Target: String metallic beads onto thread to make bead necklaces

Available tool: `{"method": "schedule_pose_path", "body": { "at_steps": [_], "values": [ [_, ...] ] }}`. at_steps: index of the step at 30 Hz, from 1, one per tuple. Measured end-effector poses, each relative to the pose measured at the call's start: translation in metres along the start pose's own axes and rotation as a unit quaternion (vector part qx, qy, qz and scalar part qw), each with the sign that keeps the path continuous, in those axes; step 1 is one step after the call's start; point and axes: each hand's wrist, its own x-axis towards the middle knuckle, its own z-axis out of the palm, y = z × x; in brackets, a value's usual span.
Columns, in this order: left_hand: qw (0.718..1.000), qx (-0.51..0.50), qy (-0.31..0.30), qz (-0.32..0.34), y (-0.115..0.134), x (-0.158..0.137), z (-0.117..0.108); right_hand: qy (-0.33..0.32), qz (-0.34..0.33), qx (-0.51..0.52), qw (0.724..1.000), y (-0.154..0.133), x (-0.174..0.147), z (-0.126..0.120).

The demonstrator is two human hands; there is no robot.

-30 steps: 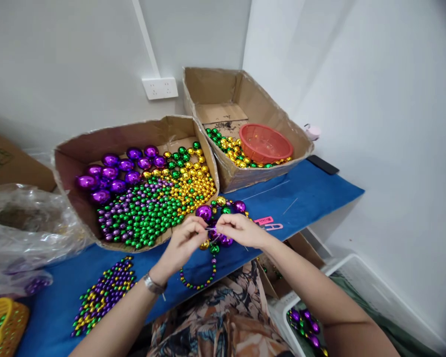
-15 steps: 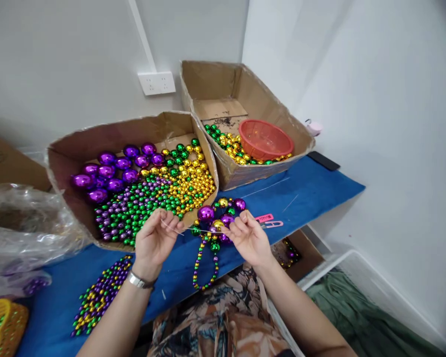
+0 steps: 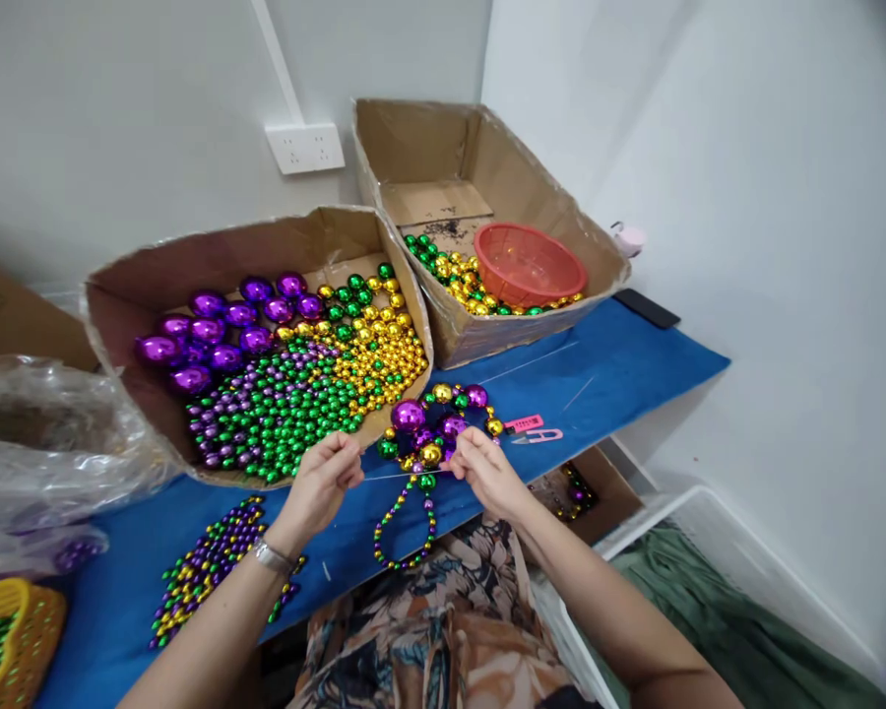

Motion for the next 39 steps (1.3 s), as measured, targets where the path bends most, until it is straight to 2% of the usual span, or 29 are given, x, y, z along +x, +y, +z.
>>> {"method": "schedule_pose_path", "body": {
  "at_steps": [2, 3, 6, 9, 10, 12, 14, 16, 19, 21, 25, 29, 32, 36, 38, 39],
  "values": [
    [1.000, -0.005, -0.020, -0.009, 0.005, -0.002, 0.009, -0.038, -0.063, -0.169, 0.983, -0.015, -0.001, -0.008],
    [0.999, -0.005, -0.035, -0.014, 0.008, -0.002, 0.015, -0.063, -0.103, -0.260, 0.958, -0.025, -0.002, -0.011],
    [0.995, 0.036, -0.093, -0.024, 0.019, -0.002, 0.031, -0.131, -0.245, -0.466, 0.840, -0.054, 0.001, -0.013],
    [0.976, 0.136, -0.166, -0.041, 0.023, 0.000, 0.042, -0.172, -0.338, -0.573, 0.727, -0.070, 0.014, -0.002],
    [0.965, 0.173, -0.194, -0.044, 0.024, 0.001, 0.044, -0.180, -0.355, -0.591, 0.701, -0.071, 0.021, 0.003],
    [0.942, 0.236, -0.237, -0.039, 0.023, 0.001, 0.047, -0.198, -0.378, -0.598, 0.678, -0.069, 0.037, 0.012],
    [0.937, 0.256, -0.235, -0.026, 0.021, 0.000, 0.047, -0.204, -0.386, -0.575, 0.692, -0.063, 0.050, 0.018],
    [0.956, 0.218, -0.193, -0.027, 0.019, 0.000, 0.045, -0.155, -0.379, -0.542, 0.734, -0.054, 0.055, 0.021],
    [0.979, 0.131, -0.148, -0.057, 0.018, 0.001, 0.041, -0.041, -0.354, -0.468, 0.808, -0.039, 0.046, 0.021],
    [0.982, 0.105, -0.143, -0.071, 0.019, 0.002, 0.038, -0.026, -0.336, -0.429, 0.838, -0.027, 0.034, 0.020],
    [0.983, 0.090, -0.142, -0.077, 0.021, 0.002, 0.036, -0.059, -0.321, -0.425, 0.844, -0.003, 0.027, 0.022],
    [0.982, 0.081, -0.152, -0.083, 0.022, 0.001, 0.036, -0.081, -0.300, -0.417, 0.854, 0.000, 0.034, 0.026],
    [0.982, 0.078, -0.146, -0.085, 0.022, 0.001, 0.035, -0.094, -0.239, -0.394, 0.882, -0.007, 0.030, 0.026],
    [0.987, 0.066, -0.127, -0.079, 0.021, 0.002, 0.035, -0.109, -0.111, -0.282, 0.947, -0.004, 0.015, 0.029],
    [0.987, 0.064, -0.128, -0.078, 0.020, 0.002, 0.036, -0.097, -0.090, -0.265, 0.955, 0.003, 0.012, 0.033],
    [0.986, 0.067, -0.133, -0.078, 0.020, 0.001, 0.037, -0.084, -0.097, -0.282, 0.951, 0.006, 0.013, 0.036]
  ]
}}
